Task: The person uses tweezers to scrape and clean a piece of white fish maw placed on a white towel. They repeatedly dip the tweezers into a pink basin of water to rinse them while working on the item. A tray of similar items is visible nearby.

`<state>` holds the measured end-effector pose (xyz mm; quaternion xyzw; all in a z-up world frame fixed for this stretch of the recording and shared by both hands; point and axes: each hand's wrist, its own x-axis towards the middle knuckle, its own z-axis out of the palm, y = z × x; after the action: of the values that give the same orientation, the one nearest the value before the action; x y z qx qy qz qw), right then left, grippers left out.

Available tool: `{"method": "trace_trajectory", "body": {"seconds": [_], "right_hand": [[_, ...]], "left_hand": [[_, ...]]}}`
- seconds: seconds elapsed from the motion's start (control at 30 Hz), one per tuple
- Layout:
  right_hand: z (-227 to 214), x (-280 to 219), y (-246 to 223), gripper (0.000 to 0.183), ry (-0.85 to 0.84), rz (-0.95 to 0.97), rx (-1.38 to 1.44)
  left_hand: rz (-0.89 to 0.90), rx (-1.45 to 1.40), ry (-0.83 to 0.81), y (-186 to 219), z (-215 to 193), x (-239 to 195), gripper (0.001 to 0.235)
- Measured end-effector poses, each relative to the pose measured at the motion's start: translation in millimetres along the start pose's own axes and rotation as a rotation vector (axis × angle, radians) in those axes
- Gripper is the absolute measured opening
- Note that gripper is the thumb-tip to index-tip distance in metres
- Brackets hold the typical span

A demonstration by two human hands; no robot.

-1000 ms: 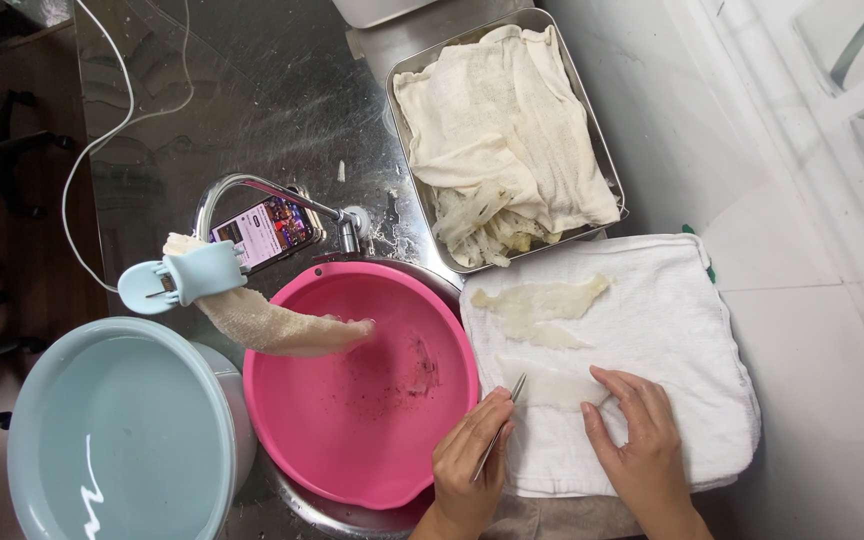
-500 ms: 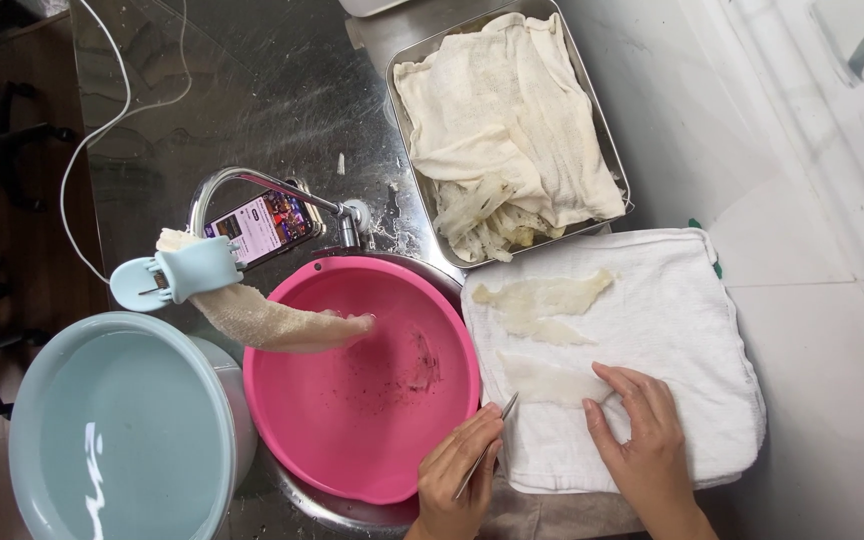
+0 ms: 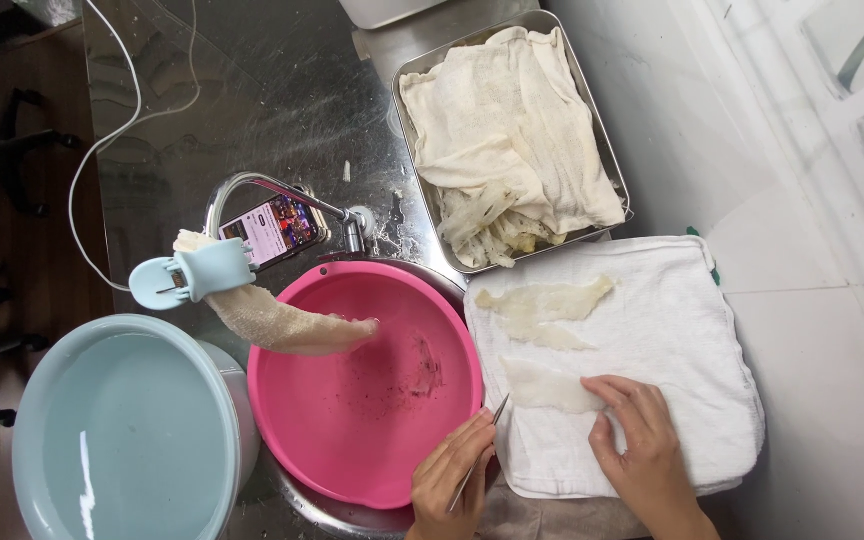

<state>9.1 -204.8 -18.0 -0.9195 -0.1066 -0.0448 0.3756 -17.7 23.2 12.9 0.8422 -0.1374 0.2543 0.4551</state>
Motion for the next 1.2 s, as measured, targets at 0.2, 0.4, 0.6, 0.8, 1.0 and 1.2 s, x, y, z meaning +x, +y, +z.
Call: {"method": "trace_trajectory", "body": {"seconds": [0.2,0.4,0.6,0.8,1.0,1.2], "right_hand": [[0.2,-3.4,2.8,0.039,-0.026,-0.053,0.055],[-4.2,3.4,-3.3,0.037,-0.084,-0.070,0.088],[-1.8,7.1,8.0,0.026,-0.098,-0.107,0.108],[-23.4,23.0,-5.2,0.015,-0.141,-0.122,0.233],[-43.3,24.3,5.3,0.011,-0.189,-0.006,0.468],[-65.2,37.9,0.5,0.015,-0.058,0.006,0.457]], "left_hand": [[-0.107,0.061,0.123,-0.1,-22.7,5.3,0.014],[-0.144,0.166,0.194,-11.4,-46.4,-1.7,0.016],[-0.180,0.255,0.105,-35.2,-59.1,-19.9,0.020],[-0.253,0.213,0.171,-34.8,-65.1,-26.7,0.020],[-0.238,0.215,0.196,-35.2,-67.6,-27.3,0.019],[-0.248,0.213,0.198,-37.7,-67.7,-27.4,0.019]]}}
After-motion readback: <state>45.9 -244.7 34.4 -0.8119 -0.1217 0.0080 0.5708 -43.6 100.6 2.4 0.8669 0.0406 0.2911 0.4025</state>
